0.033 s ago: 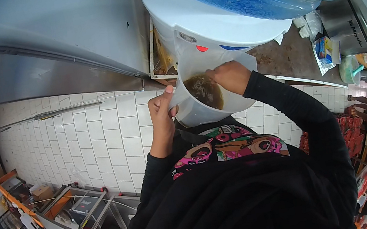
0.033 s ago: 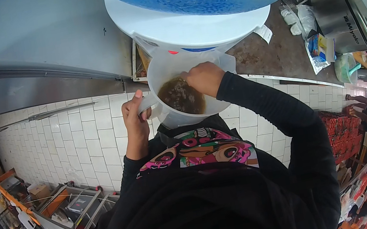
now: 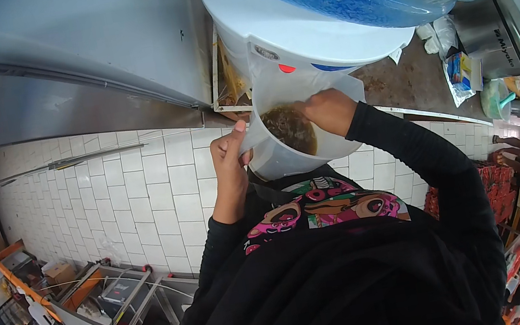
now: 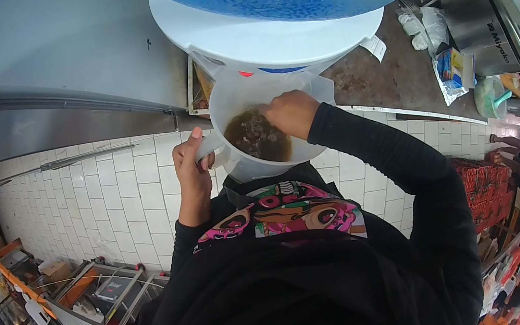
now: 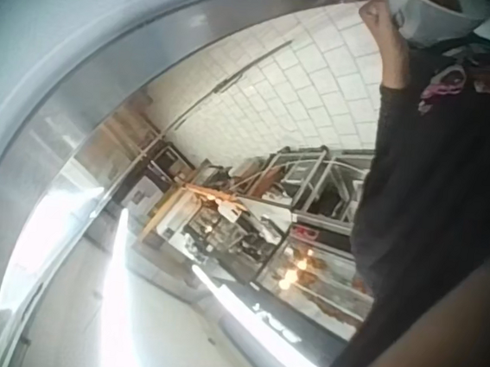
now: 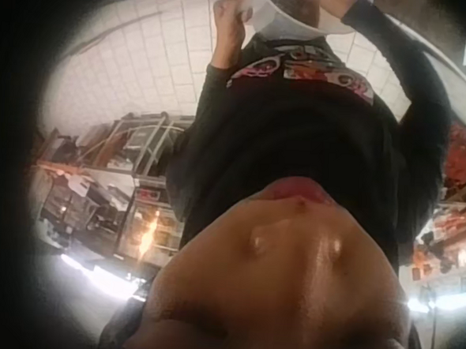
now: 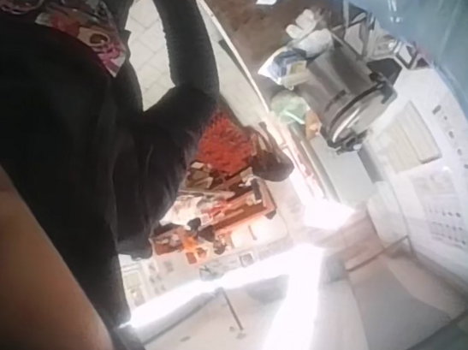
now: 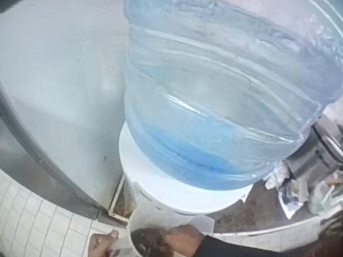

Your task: The person prepares a green rice wrap by first filling a pitcher with water from a dispenser and stirring a dark liquid into it. Then, the person mixes green rice in a bowl, scoops a portion onto a paper sheet, and folds the paper to form a wrap.

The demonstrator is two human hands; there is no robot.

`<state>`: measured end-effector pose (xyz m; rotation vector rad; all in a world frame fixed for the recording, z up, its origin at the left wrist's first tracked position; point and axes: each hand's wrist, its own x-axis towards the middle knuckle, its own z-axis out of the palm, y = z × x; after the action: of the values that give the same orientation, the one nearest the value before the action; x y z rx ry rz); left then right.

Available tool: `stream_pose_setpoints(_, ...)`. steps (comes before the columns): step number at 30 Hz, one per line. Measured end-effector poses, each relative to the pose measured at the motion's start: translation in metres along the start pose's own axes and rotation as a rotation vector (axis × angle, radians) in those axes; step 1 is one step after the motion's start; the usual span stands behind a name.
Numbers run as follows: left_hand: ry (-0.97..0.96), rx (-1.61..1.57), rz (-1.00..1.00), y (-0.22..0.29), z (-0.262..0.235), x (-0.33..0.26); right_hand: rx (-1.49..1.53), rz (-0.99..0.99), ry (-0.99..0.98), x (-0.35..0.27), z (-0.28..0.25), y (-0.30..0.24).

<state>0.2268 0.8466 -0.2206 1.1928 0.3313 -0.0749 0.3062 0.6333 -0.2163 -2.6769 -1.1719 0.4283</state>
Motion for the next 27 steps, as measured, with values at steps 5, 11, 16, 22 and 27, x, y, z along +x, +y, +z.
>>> stream_pose_setpoints(5, -0.001, -0.017, -0.001, -0.002, -0.003, 0.0, 0.01, -0.039, -0.285, -0.013, -0.025, -0.006)
stream_pose_setpoints(11, -0.008, -0.016, -0.002, -0.002, -0.002, 0.0, 0.016, -0.013, -0.318, -0.017, -0.02, 0.0)
stream_pose_setpoints(16, -0.023, -0.013, 0.008, -0.001, -0.001, 0.0, -0.119, -0.007, -0.052, 0.002, -0.005, 0.005)
stream_pose_setpoints(22, 0.014, -0.029, 0.0, -0.001, 0.0, -0.001, -0.096, -0.019, -0.021, 0.005, -0.006, -0.007)
stream_pose_setpoints(27, 0.008, -0.025, 0.004, 0.0, -0.001, -0.001, -0.008, -0.099, -0.283, -0.009, -0.025, -0.011)
